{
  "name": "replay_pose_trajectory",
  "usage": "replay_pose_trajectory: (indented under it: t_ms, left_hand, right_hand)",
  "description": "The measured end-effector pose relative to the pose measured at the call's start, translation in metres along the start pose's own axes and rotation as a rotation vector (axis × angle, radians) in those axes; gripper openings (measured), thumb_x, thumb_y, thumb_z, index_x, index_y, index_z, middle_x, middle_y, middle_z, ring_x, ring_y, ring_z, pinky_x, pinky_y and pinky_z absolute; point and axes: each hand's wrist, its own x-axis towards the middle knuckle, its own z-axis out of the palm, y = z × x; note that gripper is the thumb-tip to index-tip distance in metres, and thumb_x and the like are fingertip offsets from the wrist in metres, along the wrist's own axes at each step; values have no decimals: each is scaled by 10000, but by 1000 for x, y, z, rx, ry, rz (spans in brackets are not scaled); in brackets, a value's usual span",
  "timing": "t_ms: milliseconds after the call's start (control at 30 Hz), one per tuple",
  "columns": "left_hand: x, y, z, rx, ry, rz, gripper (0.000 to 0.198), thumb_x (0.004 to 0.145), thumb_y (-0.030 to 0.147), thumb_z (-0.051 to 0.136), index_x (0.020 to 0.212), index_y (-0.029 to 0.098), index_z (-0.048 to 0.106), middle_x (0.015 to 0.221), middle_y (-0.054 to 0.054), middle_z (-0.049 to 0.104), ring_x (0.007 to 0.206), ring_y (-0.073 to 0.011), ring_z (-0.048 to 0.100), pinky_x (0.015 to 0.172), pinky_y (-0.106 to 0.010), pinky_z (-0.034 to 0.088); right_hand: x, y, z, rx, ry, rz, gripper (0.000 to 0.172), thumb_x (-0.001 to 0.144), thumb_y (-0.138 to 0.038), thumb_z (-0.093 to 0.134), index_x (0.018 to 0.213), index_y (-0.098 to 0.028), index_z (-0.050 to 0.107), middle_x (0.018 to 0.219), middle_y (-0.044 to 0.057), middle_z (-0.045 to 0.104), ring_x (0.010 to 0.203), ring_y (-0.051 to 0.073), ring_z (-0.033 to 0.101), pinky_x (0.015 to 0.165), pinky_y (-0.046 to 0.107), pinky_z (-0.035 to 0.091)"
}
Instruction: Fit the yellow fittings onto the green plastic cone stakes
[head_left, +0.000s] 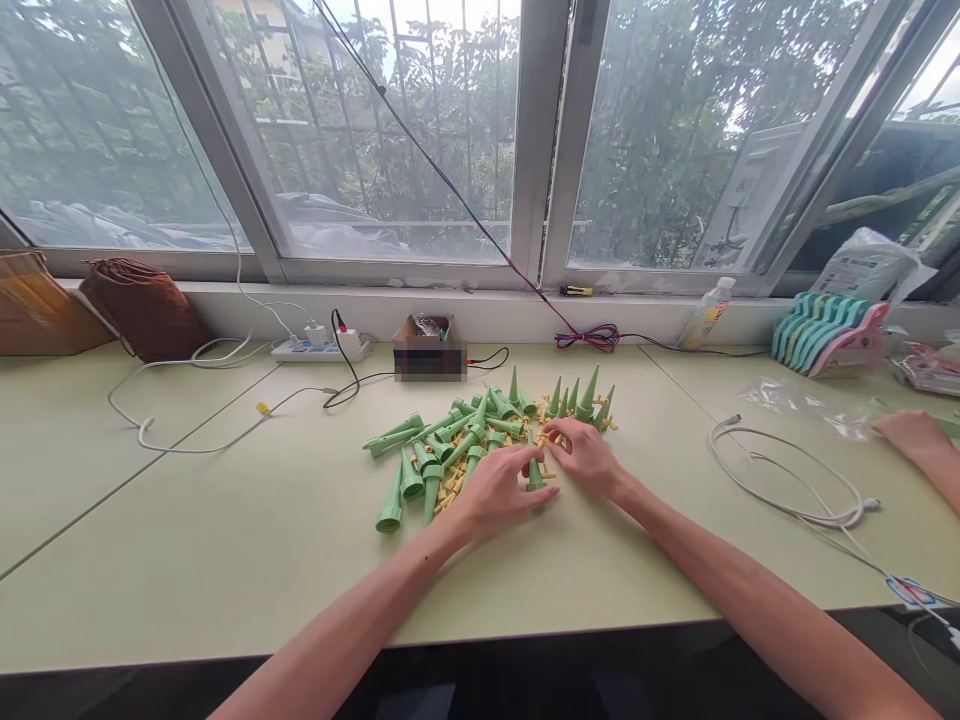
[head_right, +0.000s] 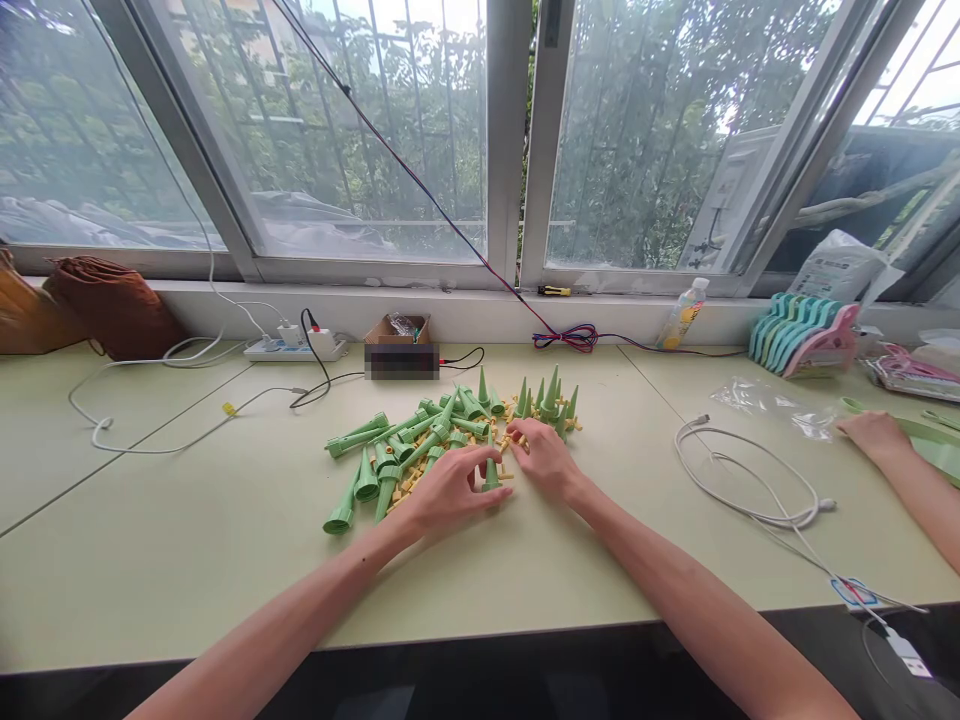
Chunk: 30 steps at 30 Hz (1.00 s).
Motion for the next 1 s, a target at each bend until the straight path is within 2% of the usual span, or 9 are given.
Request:
replay_pose_trajectory:
  t_ms: [133,300,467,633,767,1000]
  left_hand:
    - [1,-4,4,-30,59,-31,327,815,333,669,1123,228,638,913,-14,632,636,-134,557,684,-284,458]
    - [3,-8,4,-37,178,-47,312,851,277,637,1157,222,606,994,-27,620,643,-126,582,717,-299,493]
    - [6,-14,5,1,321,-40,324,879,243,612,1198,235,554,1050,-35,616,686,-136,590,702,-298,509]
    - [6,-18,5,30,341,-44,334,885,218,597,1212,244,537,1031,-40,605,739,-157,596,674,-289,506]
    - [6,-18,4,47,346,-51,335,882,205,598,1208,247,535,1014,-36,602,736,-155,595,714,-301,506]
    - [6,-17,2,35,343,-58,330,886,210,591,1210,242,535,1006,-35,596,714,-154,591,718,-312,508]
  right_hand:
    - [0,-4,-1,65,54,13,158,868,-213,554,1005,-181,626,896,55,675,612,147,584,641,304,505]
    - [0,-13,-2,187,90,2,172,883,-267,569,1029,-180,598,912,69,673,715,171,652,604,280,538]
    - [-1,-17,-1,290,106,-24,185,878,-301,604,1020,-183,598,909,80,678,811,207,683,630,305,590]
    - [-2,-20,-1,371,146,-60,219,891,-328,626,1062,-195,590,927,74,668,818,204,682,673,331,617]
    - [-2,-24,-3,384,200,-94,233,899,-336,633,1086,-204,587,988,79,663,836,196,678,731,349,620]
    - [-3,-27,-5,403,189,-125,260,909,-352,634,1120,-207,587,938,64,662,822,191,681,756,355,622]
